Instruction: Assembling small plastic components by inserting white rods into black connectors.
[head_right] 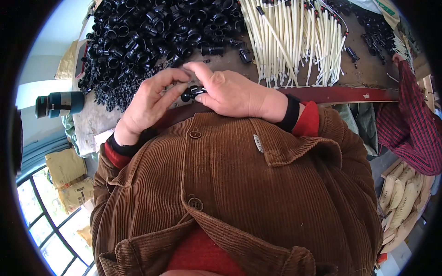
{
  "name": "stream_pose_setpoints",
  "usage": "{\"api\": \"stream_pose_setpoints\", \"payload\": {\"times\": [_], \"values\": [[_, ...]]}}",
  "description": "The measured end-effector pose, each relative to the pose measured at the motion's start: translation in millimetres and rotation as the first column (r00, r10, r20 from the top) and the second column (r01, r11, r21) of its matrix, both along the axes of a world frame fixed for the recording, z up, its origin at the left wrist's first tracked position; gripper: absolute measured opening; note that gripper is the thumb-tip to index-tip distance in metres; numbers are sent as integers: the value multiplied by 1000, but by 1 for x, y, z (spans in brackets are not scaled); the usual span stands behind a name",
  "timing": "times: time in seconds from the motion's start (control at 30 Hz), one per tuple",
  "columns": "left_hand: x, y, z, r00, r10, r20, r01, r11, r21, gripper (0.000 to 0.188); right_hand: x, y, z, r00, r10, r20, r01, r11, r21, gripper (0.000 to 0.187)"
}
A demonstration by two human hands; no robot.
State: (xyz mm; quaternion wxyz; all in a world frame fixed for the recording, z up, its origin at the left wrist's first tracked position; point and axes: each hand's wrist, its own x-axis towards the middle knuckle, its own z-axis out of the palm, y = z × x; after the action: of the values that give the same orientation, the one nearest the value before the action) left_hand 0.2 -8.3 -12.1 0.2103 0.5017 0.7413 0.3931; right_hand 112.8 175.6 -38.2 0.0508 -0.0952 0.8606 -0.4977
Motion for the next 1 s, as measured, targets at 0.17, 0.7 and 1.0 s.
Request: {"api": "stream_pose_setpoints", "payload": {"times": [0.17, 0.7, 1.0], "values": [[-4, -2, 1, 987, -141, -70, 134, 986, -98, 17, 1, -1, 5, 998, 30, 47, -33, 997, 74, 68], [1, 5, 4, 793, -214, -570, 232, 972, -42, 11, 2, -2, -10, 998, 55, -8, -55, 997, -45, 49], [-3, -33, 21, 775, 73, 628, -120, 992, 33, 11, -12, -25, 0, 960, -26, -279, -67, 946, -318, 16]]}}
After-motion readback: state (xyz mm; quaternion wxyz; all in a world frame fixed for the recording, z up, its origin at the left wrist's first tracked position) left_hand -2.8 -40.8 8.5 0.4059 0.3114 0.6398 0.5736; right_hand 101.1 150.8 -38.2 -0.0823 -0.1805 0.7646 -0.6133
